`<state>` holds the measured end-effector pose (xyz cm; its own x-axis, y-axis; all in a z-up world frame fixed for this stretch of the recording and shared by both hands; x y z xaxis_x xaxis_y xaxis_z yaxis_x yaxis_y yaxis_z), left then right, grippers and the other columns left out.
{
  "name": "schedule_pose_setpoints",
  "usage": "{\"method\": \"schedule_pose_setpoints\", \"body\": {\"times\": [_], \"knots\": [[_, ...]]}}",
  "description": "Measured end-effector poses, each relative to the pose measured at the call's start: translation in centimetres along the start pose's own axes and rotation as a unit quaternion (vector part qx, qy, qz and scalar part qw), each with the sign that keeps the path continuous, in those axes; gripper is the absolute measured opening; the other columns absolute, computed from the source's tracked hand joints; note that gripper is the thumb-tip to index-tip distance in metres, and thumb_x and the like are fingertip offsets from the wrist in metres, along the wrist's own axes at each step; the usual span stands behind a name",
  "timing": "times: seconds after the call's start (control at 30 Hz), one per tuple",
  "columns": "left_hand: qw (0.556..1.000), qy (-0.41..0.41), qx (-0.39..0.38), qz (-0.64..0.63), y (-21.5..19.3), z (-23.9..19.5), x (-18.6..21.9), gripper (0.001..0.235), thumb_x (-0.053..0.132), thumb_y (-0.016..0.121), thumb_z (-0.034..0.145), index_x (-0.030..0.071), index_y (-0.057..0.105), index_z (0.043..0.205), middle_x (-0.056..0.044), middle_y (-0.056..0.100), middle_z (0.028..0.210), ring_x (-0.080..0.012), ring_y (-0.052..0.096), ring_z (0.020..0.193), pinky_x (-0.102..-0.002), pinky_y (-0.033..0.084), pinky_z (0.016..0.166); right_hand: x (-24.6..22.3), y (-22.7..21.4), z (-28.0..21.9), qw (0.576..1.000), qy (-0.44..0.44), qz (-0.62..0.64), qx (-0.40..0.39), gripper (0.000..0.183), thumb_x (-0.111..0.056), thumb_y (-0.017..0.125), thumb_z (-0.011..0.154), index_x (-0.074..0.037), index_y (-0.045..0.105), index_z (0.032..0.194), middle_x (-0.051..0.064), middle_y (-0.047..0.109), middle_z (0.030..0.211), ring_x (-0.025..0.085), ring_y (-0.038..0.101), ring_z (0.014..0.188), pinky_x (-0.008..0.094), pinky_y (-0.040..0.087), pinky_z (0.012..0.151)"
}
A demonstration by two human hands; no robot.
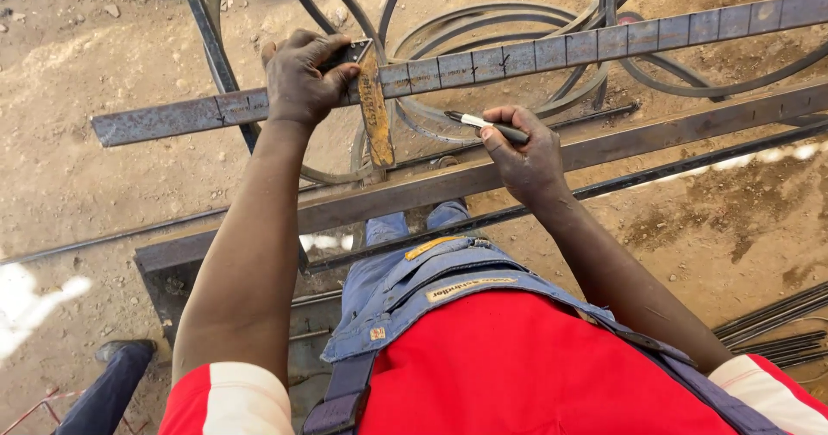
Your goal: The person is using a square and a marker to draw precise cutting lines on a metal bar.
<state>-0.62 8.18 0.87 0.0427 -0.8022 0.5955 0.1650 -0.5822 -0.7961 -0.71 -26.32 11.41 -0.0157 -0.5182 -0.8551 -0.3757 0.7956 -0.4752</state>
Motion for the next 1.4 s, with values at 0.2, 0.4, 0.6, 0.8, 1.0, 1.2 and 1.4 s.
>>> {"method": "schedule_pose_setpoints", "body": {"times": [0.2, 0.4, 0.6, 0.8, 1.0, 1.2, 1.4], "knots": [[0.998, -0.007, 0.036, -0.049, 0.4, -0.2, -0.2, 0.041, 0.032, 0.093, 0.084, 0.022, 0.08, 0.122, 0.0, 0.063, 0.103, -0.0265, 0.06, 0.092, -0.039, 0.052, 0.068, -0.9, 1.6, 0.1, 1.0, -0.001, 0.01, -0.005, 0.014, -0.017, 0.068, 0.098, -0.011, 0.071, 0.11, -0.002, 0.067, 0.086, 0.008, 0.056, 0.074, 0.024, 0.047, 0.066], [0.992, 0.048, 0.058, -0.104, 0.0, -0.1, -0.5, 0.04, 0.023, 0.092, 0.081, 0.013, 0.081, 0.118, -0.003, 0.06, 0.098, -0.0235, 0.065, 0.084, -0.038, 0.055, 0.065, -2.3, 2.8, 0.7, 0.999, -0.029, 0.027, -0.026, 0.015, -0.016, 0.066, 0.099, -0.009, 0.069, 0.112, -0.001, 0.064, 0.092, 0.01, 0.055, 0.077, 0.025, 0.046, 0.066], [0.992, 0.055, 0.058, -0.102, -0.2, 0.0, -0.4, 0.042, 0.021, 0.093, 0.08, 0.015, 0.08, 0.119, -0.004, 0.059, 0.095, -0.0232, 0.063, 0.081, -0.037, 0.054, 0.065, -2.2, 3.9, 1.3, 0.997, -0.066, 0.027, -0.008, 0.015, -0.014, 0.068, 0.098, -0.009, 0.068, 0.112, 0.005, 0.071, 0.11, 0.013, 0.064, 0.093, 0.027, 0.052, 0.081], [0.99, 0.061, 0.055, -0.115, -0.1, 0.0, -0.5, 0.041, 0.021, 0.092, 0.081, 0.013, 0.079, 0.119, -0.005, 0.058, 0.096, -0.0242, 0.063, 0.08, -0.038, 0.054, 0.066, -2.6, 4.8, 1.7, 0.997, -0.065, 0.026, -0.008, 0.016, -0.013, 0.068, 0.098, -0.009, 0.068, 0.114, 0.003, 0.069, 0.104, 0.013, 0.063, 0.089, 0.026, 0.052, 0.076], [0.991, 0.056, 0.056, -0.104, 0.1, -0.1, -0.9, 0.041, 0.023, 0.091, 0.081, 0.015, 0.08, 0.119, -0.004, 0.058, 0.096, -0.0239, 0.063, 0.082, -0.038, 0.054, 0.066, -3.3, 5.7, 2.5, 0.998, -0.047, 0.044, -0.01, 0.014, -0.015, 0.067, 0.099, -0.011, 0.068, 0.112, 0.0, 0.068, 0.099, 0.01, 0.059, 0.081, 0.024, 0.049, 0.069], [0.99, 0.061, 0.059, -0.11, 0.0, -0.2, -0.7, 0.04, 0.022, 0.09, 0.08, 0.014, 0.08, 0.118, -0.005, 0.059, 0.096, -0.0256, 0.064, 0.084, -0.039, 0.053, 0.068, -4.1, 6.4, 3.0, 0.998, -0.06, 0.03, -0.007, 0.014, -0.015, 0.068, 0.1, -0.014, 0.066, 0.114, -0.003, 0.066, 0.09, 0.007, 0.058, 0.074, 0.023, 0.049, 0.065], [0.99, 0.07, 0.068, -0.1, 0.0, -0.1, -0.7, 0.041, 0.02, 0.093, 0.078, 0.014, 0.08, 0.116, -0.006, 0.06, 0.095, -0.0264, 0.063, 0.083, -0.04, 0.052, 0.07, -4.2, 7.3, 3.7, 0.994, -0.101, 0.029, -0.008, 0.016, -0.01, 0.068, 0.101, -0.012, 0.066, 0.117, -0.002, 0.064, 0.087, 0.008, 0.055, 0.069, 0.025, 0.048, 0.061]]}}
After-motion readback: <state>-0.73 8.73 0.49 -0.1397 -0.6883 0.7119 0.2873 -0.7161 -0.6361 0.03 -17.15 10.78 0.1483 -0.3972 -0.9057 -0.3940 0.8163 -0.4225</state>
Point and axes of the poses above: each hand's wrist, its own z-axis towards the middle knuckle, its own y-axis out of the palm, x = y × z, the point moved 3 cm from there along z, towards the middle knuckle
